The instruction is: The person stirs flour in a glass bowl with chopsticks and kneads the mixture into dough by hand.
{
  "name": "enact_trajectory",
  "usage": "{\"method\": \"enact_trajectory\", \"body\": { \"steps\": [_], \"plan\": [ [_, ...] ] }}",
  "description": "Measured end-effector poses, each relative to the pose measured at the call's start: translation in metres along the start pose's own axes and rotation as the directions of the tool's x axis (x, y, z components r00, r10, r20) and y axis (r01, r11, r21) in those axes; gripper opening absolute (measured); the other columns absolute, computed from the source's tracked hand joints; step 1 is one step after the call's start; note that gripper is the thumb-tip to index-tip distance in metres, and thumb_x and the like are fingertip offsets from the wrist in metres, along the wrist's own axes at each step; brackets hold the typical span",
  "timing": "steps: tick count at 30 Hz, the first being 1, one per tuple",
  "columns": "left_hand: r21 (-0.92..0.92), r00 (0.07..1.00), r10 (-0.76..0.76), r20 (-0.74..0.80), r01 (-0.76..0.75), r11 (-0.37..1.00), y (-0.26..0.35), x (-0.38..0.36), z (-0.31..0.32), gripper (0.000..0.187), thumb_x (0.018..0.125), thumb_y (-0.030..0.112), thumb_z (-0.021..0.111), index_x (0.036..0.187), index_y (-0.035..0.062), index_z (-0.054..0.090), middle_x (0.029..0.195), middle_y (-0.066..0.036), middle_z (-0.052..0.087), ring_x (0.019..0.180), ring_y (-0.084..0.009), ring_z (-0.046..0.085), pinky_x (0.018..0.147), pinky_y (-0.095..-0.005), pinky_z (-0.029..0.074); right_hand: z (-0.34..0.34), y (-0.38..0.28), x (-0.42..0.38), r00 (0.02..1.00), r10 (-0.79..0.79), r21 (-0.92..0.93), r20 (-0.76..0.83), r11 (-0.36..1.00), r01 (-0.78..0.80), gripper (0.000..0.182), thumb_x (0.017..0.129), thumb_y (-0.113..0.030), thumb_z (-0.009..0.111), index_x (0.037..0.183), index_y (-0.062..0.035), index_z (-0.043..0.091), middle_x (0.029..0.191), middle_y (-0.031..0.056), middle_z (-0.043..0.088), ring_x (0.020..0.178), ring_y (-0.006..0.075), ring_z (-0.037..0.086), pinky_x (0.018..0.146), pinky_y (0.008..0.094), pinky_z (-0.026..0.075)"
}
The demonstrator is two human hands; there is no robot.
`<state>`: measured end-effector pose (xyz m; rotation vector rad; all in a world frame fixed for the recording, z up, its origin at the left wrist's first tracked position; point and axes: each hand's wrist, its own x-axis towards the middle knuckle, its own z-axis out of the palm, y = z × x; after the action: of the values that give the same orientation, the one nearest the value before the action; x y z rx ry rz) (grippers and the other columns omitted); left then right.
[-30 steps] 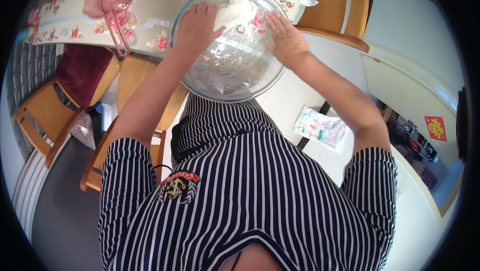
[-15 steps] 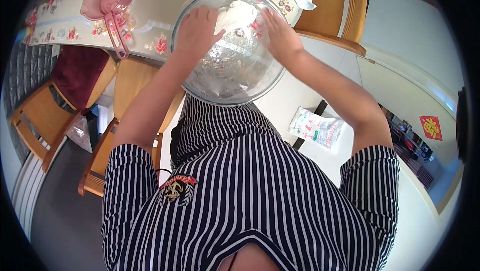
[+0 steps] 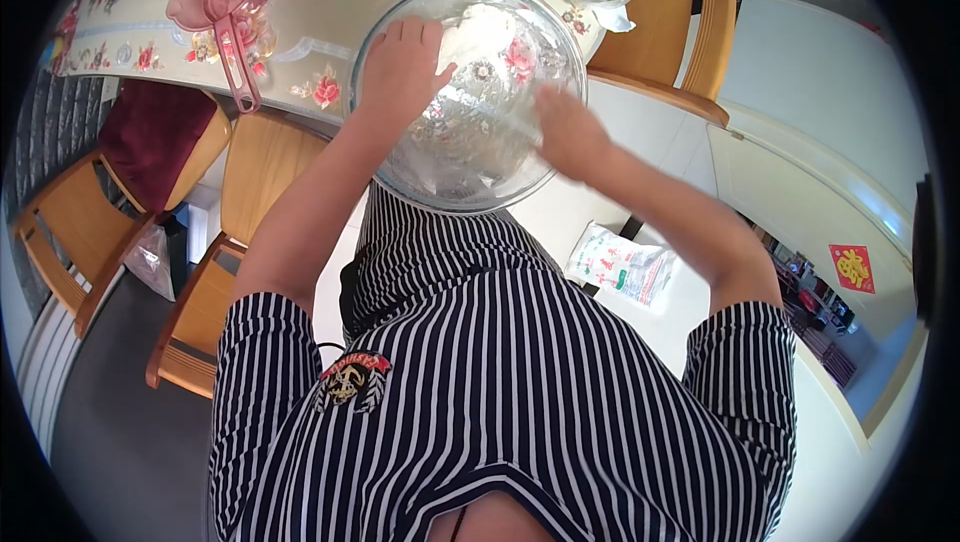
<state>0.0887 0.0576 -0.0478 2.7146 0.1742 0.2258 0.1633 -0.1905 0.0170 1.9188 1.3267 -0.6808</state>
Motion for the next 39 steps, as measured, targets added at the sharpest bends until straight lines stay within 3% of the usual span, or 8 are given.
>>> {"method": "enact_trajectory", "body": {
  "steps": [7,9,17,20,24,31,33,39],
  "plan": [
    [-0.144,1.0,-0.015,-0.006,0.014,0.989,0.008,-0.009,-0.012,0.045,0.073,0.028,0.081,0.106,0.006,0.059,0.101,-0.012,0.061,0.098,-0.0315,0.062,0.082,-0.044,0.052,-0.055,0.043,0.037,0.999,0.027,0.638,0.042,0.769,-0.048,0.041,0.1,-0.029,0.046,0.108,0.004,0.068,0.116,0.0275,0.067,0.102,0.0427,0.066,0.095,0.0464,0.051],
    [-0.168,0.999,-0.026,0.026,0.03,0.985,0.025,-0.026,-0.023,0.045,0.072,0.026,0.081,0.105,0.0057,0.059,0.101,-0.012,0.061,0.097,-0.0323,0.062,0.082,-0.0447,0.052,-0.081,0.055,0.03,0.943,0.278,0.947,0.181,0.211,-0.244,0.041,0.101,-0.026,0.047,0.107,0.0069,0.071,0.11,0.0263,0.069,0.108,0.0339,0.068,0.095,0.0441,0.053],
    [-0.263,0.984,-0.031,0.176,0.078,0.962,0.067,-0.074,0.013,0.047,0.075,0.031,0.079,0.111,0.0065,0.06,0.109,-0.01,0.06,0.107,-0.0297,0.06,0.089,-0.0436,0.049,-0.092,0.017,0.119,0.949,0.31,0.751,-0.051,0.638,-0.168,0.031,0.095,-0.017,0.048,0.102,-0.0024,0.075,0.107,0.0195,0.074,0.101,0.0361,0.071,0.087,0.0445,0.056],
    [-0.187,0.98,-0.003,0.197,0.04,0.982,0.06,-0.073,0.011,0.048,0.075,0.031,0.08,0.112,0.0077,0.06,0.107,-0.01,0.06,0.106,-0.0281,0.06,0.091,-0.0431,0.048,-0.103,-0.038,0.166,0.892,-0.174,0.314,-0.418,0.893,0.321,0.025,0.087,-0.023,0.057,0.085,-0.0061,0.075,0.09,0.017,0.073,0.088,0.0379,0.069,0.082,0.0482,0.055],
    [-0.22,0.997,0.048,0.061,-0.033,0.975,0.057,-0.075,0.017,0.049,0.074,0.031,0.08,0.113,0.0085,0.061,0.107,-0.01,0.06,0.105,-0.0273,0.059,0.091,-0.0424,0.047,-0.114,-0.035,0.153,0.789,-0.432,0.367,-0.436,0.715,0.594,0.026,0.093,-0.025,0.054,0.095,-0.0072,0.073,0.098,0.0175,0.071,0.095,0.0388,0.067,0.088,0.0479,0.053],
    [-0.345,0.984,0.151,0.091,-0.111,0.932,0.054,-0.063,-0.003,0.053,0.071,0.032,0.081,0.114,0.0101,0.061,0.105,-0.008,0.059,0.104,-0.0281,0.059,0.09,-0.0441,0.045,-0.045,0.026,0.069,0.838,0.31,0.83,-0.449,0.492,0.262,0.036,0.104,-0.035,0.049,0.111,-0.0058,0.07,0.103,0.0182,0.071,0.102,0.04,0.065,0.093,0.0452,0.05],
    [-0.421,0.988,0.15,0.042,-0.119,0.899,0.048,-0.058,-0.004,0.053,0.069,0.032,0.082,0.113,0.0109,0.061,0.106,-0.008,0.059,0.104,-0.0284,0.058,0.09,-0.0447,0.044,-0.034,0.016,0.042,0.887,0.412,0.976,-0.209,0.146,0.162,0.041,0.104,-0.038,0.045,0.106,-0.0066,0.072,0.111,0.0246,0.067,0.112,0.0382,0.062,0.097,0.0468,0.048],
    [-0.301,0.943,0.313,0.113,-0.268,0.915,0.023,-0.026,0.004,0.066,0.069,0.027,0.084,0.127,0.0108,0.057,0.113,-0.01,0.058,0.11,-0.0322,0.056,0.095,-0.0479,0.042,-0.007,-0.035,0.069,0.499,0.628,0.801,-0.598,0.498,0.333,0.03,0.104,-0.025,0.053,0.095,-0.0021,0.071,0.09,0.0181,0.07,0.09,0.0372,0.065,0.087,0.0448,0.05]
  ]
}}
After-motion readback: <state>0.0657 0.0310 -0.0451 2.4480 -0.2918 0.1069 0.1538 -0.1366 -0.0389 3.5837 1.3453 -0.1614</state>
